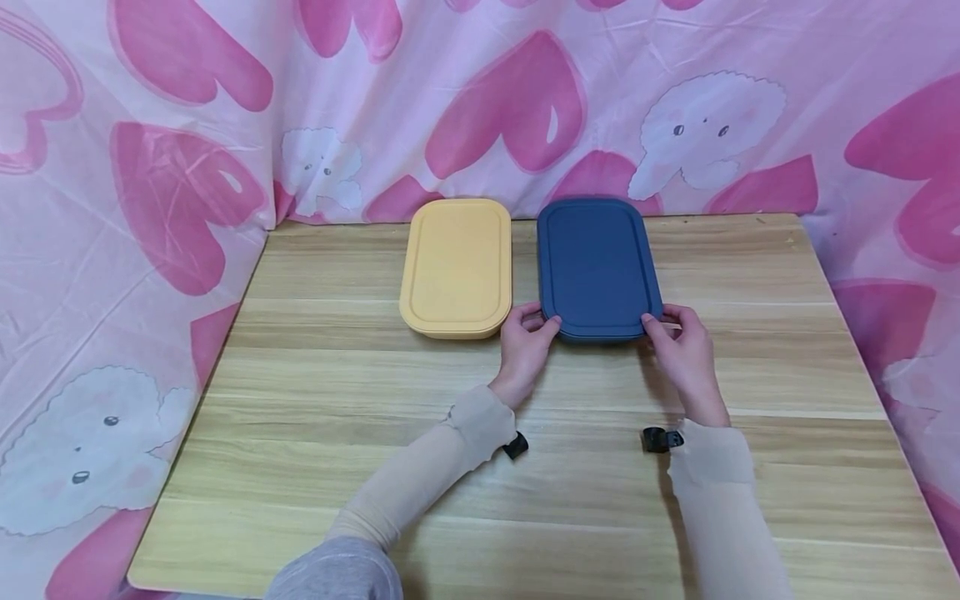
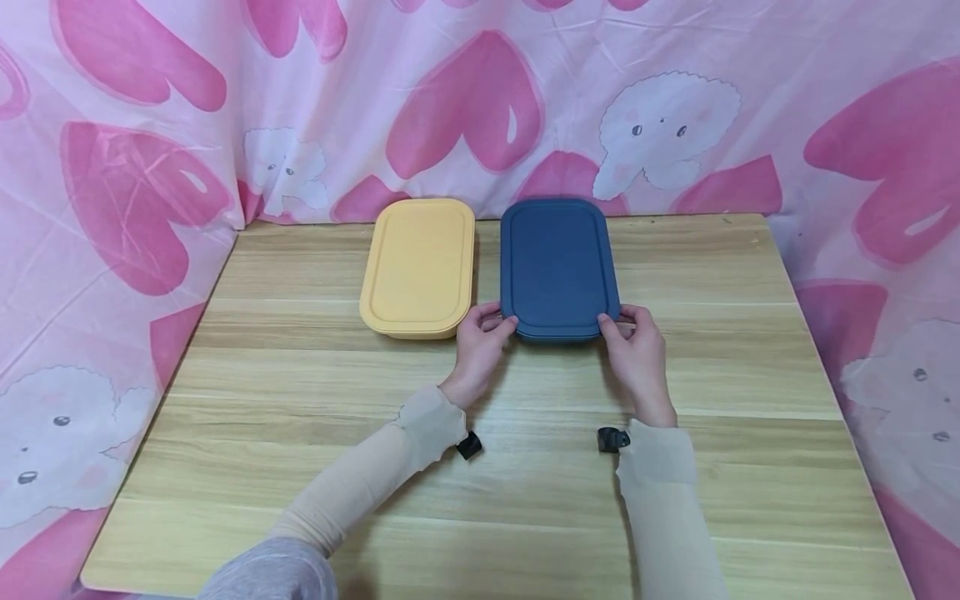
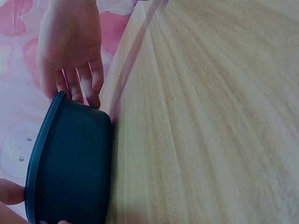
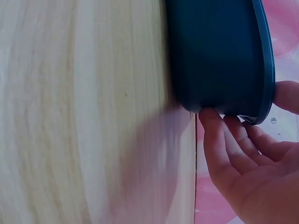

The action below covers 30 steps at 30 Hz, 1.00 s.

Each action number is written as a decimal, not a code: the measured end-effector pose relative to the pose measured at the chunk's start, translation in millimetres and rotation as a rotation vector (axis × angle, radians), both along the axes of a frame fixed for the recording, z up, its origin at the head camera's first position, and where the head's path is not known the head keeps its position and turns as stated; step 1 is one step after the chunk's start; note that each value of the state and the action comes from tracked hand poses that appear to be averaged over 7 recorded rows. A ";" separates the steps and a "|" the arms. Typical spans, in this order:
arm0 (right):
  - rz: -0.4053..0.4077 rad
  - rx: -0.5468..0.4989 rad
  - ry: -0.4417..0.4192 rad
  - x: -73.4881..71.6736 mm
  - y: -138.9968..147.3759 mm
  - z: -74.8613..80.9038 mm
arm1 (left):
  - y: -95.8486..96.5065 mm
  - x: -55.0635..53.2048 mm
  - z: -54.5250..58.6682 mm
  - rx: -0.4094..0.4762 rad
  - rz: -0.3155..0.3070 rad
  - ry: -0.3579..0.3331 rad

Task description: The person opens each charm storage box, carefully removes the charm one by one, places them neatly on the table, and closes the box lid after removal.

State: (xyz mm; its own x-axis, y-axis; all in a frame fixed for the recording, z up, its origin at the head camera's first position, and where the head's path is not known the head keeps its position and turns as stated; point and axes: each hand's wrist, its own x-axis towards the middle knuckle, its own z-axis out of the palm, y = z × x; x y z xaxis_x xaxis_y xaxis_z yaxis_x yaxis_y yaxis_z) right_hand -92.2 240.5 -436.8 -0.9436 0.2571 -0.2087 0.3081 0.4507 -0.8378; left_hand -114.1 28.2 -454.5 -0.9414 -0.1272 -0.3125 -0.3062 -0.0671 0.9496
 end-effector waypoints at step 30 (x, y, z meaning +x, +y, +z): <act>0.046 0.047 0.013 0.2 0.8 1.3 | -4.1 -1.1 7.8 -0.154 -0.130 0.061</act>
State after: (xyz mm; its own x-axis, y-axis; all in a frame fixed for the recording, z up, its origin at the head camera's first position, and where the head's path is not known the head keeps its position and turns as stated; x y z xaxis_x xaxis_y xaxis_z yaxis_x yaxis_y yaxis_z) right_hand -92.0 241.2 -435.5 -0.9571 0.2226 -0.1853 0.2756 0.5032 -0.8190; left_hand -115.2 24.1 -446.7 -0.9695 -0.0454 -0.2408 -0.2445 0.1169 0.9626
